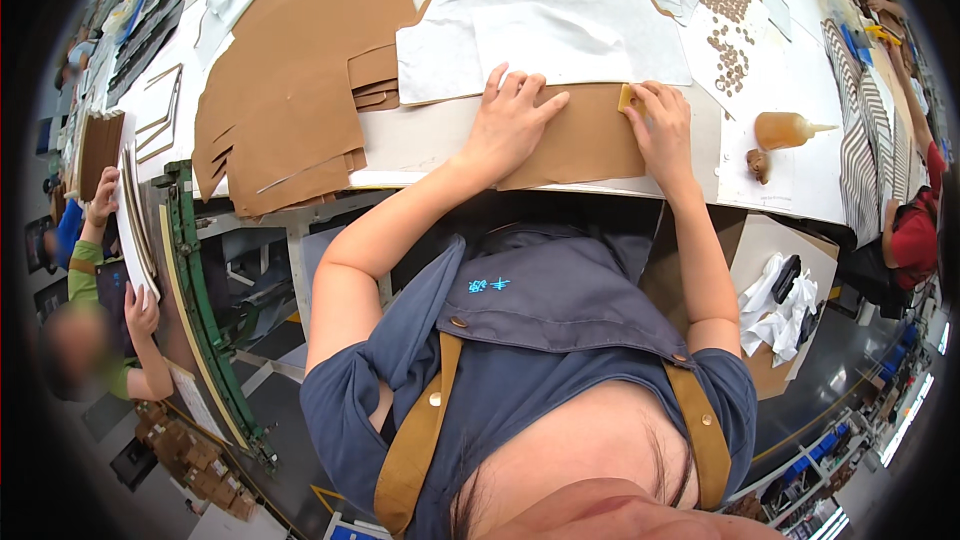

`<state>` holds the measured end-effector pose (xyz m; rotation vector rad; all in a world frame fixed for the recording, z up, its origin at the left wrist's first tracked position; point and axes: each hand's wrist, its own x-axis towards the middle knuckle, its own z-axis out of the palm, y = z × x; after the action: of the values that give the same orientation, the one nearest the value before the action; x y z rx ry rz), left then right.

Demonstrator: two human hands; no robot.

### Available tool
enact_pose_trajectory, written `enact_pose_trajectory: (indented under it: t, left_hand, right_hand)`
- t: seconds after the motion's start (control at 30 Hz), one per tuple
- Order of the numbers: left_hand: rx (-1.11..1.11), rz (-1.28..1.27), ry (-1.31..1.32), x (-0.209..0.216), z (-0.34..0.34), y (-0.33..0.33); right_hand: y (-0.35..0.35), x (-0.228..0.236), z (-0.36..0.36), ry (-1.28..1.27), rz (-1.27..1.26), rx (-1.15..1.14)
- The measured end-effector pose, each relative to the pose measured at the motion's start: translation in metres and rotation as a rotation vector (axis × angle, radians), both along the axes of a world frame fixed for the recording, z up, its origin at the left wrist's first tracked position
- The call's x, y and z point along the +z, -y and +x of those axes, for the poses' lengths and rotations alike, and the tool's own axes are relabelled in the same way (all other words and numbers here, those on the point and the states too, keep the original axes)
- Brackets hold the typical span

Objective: Assembling components for a leather product by applying glue and attaching fabric liners and hardware.

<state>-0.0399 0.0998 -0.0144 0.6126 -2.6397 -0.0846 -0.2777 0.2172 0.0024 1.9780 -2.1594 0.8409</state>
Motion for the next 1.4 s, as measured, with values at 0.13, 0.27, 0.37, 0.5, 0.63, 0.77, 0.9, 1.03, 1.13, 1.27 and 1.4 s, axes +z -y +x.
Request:
enact_pose_trajectory:
  t: [0.13, 0.27, 0.37, 0.5, 0.63, 0.77, 0.9, 1.03, 1.13, 1.27, 1.4]
  left_hand:
    - [0.003, -0.091, 0.069, -0.001, -0.001, -0.005]
    - [0.032, -0.143, 0.115, -0.002, -0.002, -0.012]
    - [0.044, -0.113, 0.083, -0.005, -0.002, -0.014]
    - [0.048, -0.028, -0.006, -0.008, -0.002, -0.017]
    - [0.031, 0.007, -0.024, -0.007, 0.0, -0.016]
    - [0.029, -0.019, -0.074, -0.008, -0.002, -0.017]
    - [0.04, -0.077, -0.058, -0.01, -0.002, -0.018]
    - [0.022, -0.094, -0.047, -0.009, -0.002, -0.017]
    - [0.021, -0.102, -0.024, -0.007, -0.002, -0.017]
    - [0.015, -0.109, -0.024, -0.005, -0.001, -0.017]
    - [0.028, -0.124, -0.023, -0.007, -0.002, -0.018]
  right_hand:
    - [0.0, 0.002, -0.002, 0.035, 0.047, 0.024]
    - [0.001, 0.003, -0.006, 0.044, 0.079, -0.009]
    - [0.005, 0.012, 0.002, 0.032, 0.022, 0.046]
    - [0.024, 0.009, 0.023, 0.082, -0.029, 0.22]
    - [0.048, 0.004, 0.033, 0.066, 0.007, 0.307]
    - [0.06, 0.005, 0.033, -0.176, 0.06, 0.427]
    - [0.067, 0.015, 0.034, -0.473, 0.135, 0.519]
    - [0.069, 0.009, 0.033, -0.512, 0.156, 0.528]
    - [0.069, 0.0, 0.031, -0.446, 0.152, 0.515]
    - [0.063, -0.007, 0.034, -0.299, 0.082, 0.449]
    - [0.059, -0.005, 0.038, -0.141, 0.037, 0.404]
